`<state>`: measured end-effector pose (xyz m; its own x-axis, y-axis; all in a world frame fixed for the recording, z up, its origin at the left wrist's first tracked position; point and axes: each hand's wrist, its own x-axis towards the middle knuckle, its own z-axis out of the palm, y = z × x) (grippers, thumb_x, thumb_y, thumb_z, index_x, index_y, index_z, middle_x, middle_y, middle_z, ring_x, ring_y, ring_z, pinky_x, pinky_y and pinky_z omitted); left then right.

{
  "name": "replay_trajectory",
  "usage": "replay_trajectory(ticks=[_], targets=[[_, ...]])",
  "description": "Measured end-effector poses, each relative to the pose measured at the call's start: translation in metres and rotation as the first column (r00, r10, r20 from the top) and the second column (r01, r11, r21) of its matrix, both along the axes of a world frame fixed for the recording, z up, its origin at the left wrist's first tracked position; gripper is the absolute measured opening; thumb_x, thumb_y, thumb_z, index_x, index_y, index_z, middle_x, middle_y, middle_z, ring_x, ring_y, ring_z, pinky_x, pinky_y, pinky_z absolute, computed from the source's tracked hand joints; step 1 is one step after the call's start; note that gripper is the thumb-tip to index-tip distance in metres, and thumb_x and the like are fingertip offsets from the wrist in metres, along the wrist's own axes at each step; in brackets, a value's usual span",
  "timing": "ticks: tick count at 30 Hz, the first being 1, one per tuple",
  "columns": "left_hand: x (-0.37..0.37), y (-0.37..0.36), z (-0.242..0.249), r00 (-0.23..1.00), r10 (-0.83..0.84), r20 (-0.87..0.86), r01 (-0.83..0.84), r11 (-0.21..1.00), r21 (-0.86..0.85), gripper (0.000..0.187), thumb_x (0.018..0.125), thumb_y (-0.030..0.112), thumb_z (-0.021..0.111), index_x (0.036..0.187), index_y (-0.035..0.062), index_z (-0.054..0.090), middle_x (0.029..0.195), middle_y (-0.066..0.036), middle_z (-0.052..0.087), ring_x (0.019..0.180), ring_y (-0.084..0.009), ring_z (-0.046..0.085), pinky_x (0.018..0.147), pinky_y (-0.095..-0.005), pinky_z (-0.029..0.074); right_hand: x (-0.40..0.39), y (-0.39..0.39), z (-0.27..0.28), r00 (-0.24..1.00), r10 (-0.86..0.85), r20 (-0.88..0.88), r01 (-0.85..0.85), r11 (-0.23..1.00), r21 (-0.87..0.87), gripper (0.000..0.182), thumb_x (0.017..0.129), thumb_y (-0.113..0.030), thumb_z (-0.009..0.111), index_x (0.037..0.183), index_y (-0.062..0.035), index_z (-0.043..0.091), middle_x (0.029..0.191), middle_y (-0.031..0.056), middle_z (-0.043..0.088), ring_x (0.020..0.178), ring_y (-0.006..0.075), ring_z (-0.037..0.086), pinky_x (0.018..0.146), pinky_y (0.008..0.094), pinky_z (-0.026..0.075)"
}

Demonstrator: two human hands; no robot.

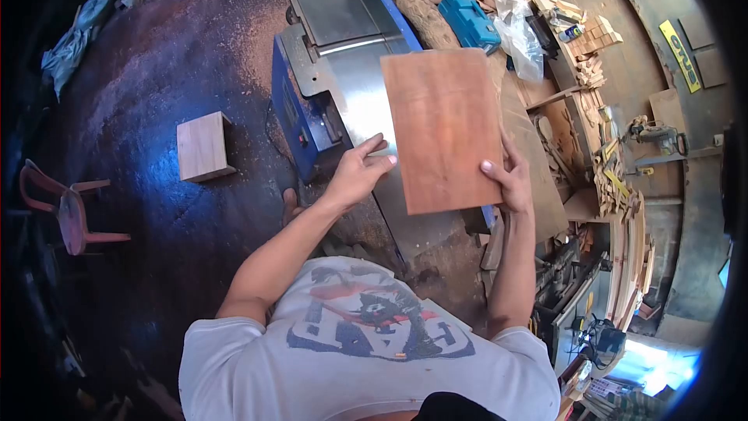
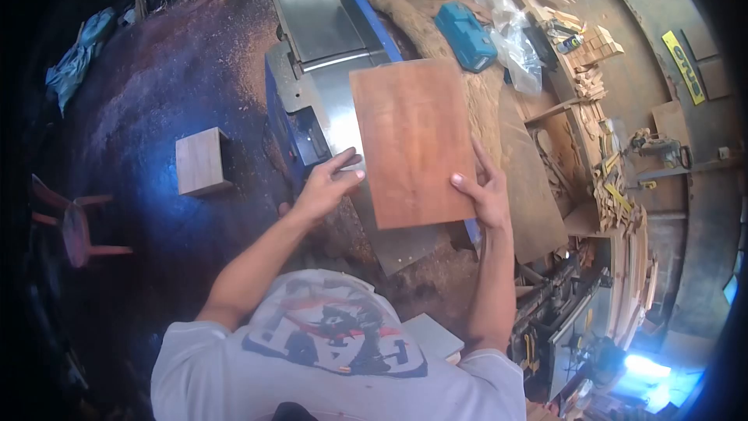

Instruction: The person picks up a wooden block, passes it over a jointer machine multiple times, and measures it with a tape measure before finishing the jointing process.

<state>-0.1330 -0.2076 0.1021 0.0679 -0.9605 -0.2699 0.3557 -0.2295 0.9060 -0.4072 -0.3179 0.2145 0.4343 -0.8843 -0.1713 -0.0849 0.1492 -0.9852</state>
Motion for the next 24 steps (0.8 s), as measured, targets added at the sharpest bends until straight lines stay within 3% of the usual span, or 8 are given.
replay_trajectory(ticks=[3, 5, 7, 10, 14, 16, 19, 24], targets=[[-0.045, -0.014, -0.012, 0.988, -0.098, 0.117, 0.093, 0.994, 0.049, 0.094, 0.1, 0.041, 0.075, 0.163, -0.0086, 0.027, 0.164, -0.027, 0.042, 0.141, -0.0342, 0.054, 0.11, -0.0457, 0.052, 0.002, -0.005, -0.012, 0.843, -0.119, -0.524, -0.169, 0.867, -0.469, 0.08, 0.083, -0.001, 0.081, 0.156, 0.0001, 0.05, 0.147, 0.0224, 0.063, 0.129, 0.0279, 0.066, 0.11, 0.0388, 0.052], [-0.083, -0.035, -0.019, 0.985, -0.16, 0.072, 0.162, 0.986, -0.029, 0.105, 0.097, 0.051, 0.076, 0.164, -0.0096, 0.022, 0.165, -0.031, 0.037, 0.145, -0.04, 0.05, 0.114, -0.0494, 0.048, 0.011, 0.002, -0.024, 0.793, -0.194, -0.577, -0.147, 0.859, -0.49, 0.076, 0.082, -0.009, 0.082, 0.153, -0.007, 0.057, 0.136, 0.0244, 0.07, 0.121, 0.0295, 0.071, 0.104, 0.0383, 0.054], [-0.11, -0.061, -0.015, 0.983, -0.155, -0.103, 0.157, 0.987, 0.018, 0.112, 0.095, 0.055, 0.076, 0.156, -0.0228, 0.023, 0.157, -0.039, 0.043, 0.143, -0.0402, 0.052, 0.114, -0.0408, 0.048, 0.004, -0.002, -0.047, 0.681, -0.263, -0.683, -0.191, 0.837, -0.512, 0.079, 0.08, -0.011, 0.083, 0.155, -0.0098, 0.055, 0.133, 0.0238, 0.072, 0.12, 0.0289, 0.072, 0.101, 0.0381, 0.056], [-0.124, -0.099, -0.025, 0.97, -0.205, -0.129, 0.22, 0.969, 0.114, 0.099, 0.097, 0.053, 0.073, 0.157, -0.0138, 0.033, 0.16, -0.031, 0.044, 0.143, -0.0417, 0.052, 0.116, -0.047, 0.046, -0.001, -0.003, -0.067, 0.59, -0.307, -0.747, -0.258, 0.804, -0.535, 0.077, 0.079, -0.014, 0.082, 0.152, -0.0136, 0.058, 0.119, 0.0262, 0.074, 0.109, 0.0385, 0.074, 0.095, 0.0449, 0.057], [-0.157, -0.113, -0.05, 0.973, 0.009, 0.228, -0.029, 0.996, 0.084, 0.077, 0.098, 0.041, 0.074, 0.149, -0.0098, 0.046, 0.138, -0.027, 0.065, 0.131, -0.0348, 0.063, 0.111, -0.0446, 0.05, 0.002, -0.015, -0.078, 0.569, -0.344, -0.747, -0.29, 0.766, -0.574, 0.074, 0.082, -0.012, 0.076, 0.153, -0.0166, 0.058, 0.117, 0.0232, 0.072, 0.104, 0.0415, 0.072, 0.09, 0.048, 0.057], [-0.153, -0.123, -0.066, 0.985, 0.032, 0.171, -0.04, 0.998, 0.044, 0.104, 0.095, 0.05, 0.073, 0.153, -0.0205, 0.025, 0.147, -0.04, 0.05, 0.139, -0.0451, 0.053, 0.117, -0.0451, 0.045, 0.012, -0.024, -0.079, 0.557, -0.353, -0.752, -0.302, 0.757, -0.579, 0.073, 0.083, -0.01, 0.072, 0.154, -0.0182, 0.057, 0.116, 0.0213, 0.071, 0.102, 0.0414, 0.071, 0.088, 0.0483, 0.057], [-0.136, -0.149, -0.074, 0.991, 0.067, 0.112, -0.069, 0.998, 0.008, 0.123, 0.089, 0.053, 0.079, 0.155, -0.0264, 0.013, 0.15, -0.045, 0.045, 0.139, -0.0463, 0.055, 0.115, -0.0438, 0.048, 0.033, -0.047, -0.083, 0.529, -0.366, -0.766, -0.326, 0.745, -0.582, 0.075, 0.083, -0.01, 0.07, 0.156, -0.0216, 0.055, 0.114, 0.019, 0.07, 0.098, 0.0414, 0.071, 0.085, 0.0497, 0.057], [-0.095, -0.168, -0.058, 0.992, 0.07, 0.105, -0.072, 0.997, 0.02, 0.125, 0.081, 0.047, 0.088, 0.154, -0.027, 0.019, 0.139, -0.039, 0.059, 0.127, -0.0391, 0.066, 0.107, -0.042, 0.053, 0.063, -0.081, -0.094, 0.513, -0.383, -0.768, -0.364, 0.713, -0.6, 0.079, 0.081, -0.012, 0.071, 0.156, -0.0252, 0.053, 0.113, 0.0205, 0.068, 0.093, 0.0431, 0.072, 0.08, 0.0534, 0.059]])
